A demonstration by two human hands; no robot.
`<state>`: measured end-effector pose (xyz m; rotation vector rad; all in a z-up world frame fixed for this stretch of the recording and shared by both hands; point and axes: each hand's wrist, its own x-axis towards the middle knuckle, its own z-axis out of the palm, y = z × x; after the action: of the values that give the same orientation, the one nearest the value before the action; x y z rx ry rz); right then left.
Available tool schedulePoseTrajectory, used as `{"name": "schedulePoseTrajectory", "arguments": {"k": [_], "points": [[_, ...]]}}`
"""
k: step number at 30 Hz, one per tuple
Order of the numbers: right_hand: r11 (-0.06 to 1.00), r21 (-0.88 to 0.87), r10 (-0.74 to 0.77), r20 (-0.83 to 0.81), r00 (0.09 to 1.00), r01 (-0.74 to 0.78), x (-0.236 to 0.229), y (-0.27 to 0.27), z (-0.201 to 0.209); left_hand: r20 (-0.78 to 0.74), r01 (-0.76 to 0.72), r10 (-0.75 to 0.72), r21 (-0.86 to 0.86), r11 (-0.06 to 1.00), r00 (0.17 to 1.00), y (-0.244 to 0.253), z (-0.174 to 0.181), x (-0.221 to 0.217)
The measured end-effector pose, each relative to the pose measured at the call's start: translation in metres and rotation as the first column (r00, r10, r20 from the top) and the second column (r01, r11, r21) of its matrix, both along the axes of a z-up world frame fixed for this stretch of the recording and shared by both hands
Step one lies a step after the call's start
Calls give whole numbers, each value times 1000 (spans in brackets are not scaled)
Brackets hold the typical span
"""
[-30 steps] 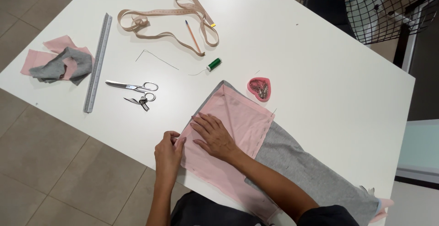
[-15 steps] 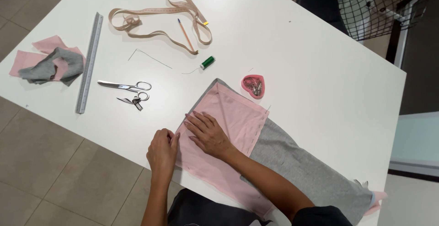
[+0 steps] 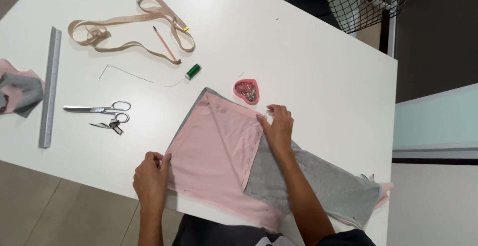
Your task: The person aligns a gray fabric piece over a pink fabric piece on a white table and secures the edges by inserting multiple pins from a heart-shaped container. The person repeatedly adjusts the fabric layers and places pins along the seam line to hold the pieces together.
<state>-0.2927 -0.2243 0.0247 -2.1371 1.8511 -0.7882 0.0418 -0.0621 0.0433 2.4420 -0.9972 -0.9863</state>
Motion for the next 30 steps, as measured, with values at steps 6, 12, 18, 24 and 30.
{"name": "schedulePoseTrajectory", "arguments": {"k": [6,12,18,24,30], "points": [[928,367,-100,83,991,63,-11,-5,-29,-86,-28,23,-46,999,996,4,-3,7],[954,296,-79,128,989,38,32,18,7,-128,-60,45,-111,992,991,10,-17,22],[825,414,177,455,873,-384,154,72,30,-329,-45,6,-109,993,944,10,-57,47],[669,469,297,543,786,-576,196,96,27,-452,-25,-10,-72,997,892,9,-44,58],[724,450,142,645,751,-523,151,86,15,-473,-24,-13,-72,997,881,8,-42,56]]}}
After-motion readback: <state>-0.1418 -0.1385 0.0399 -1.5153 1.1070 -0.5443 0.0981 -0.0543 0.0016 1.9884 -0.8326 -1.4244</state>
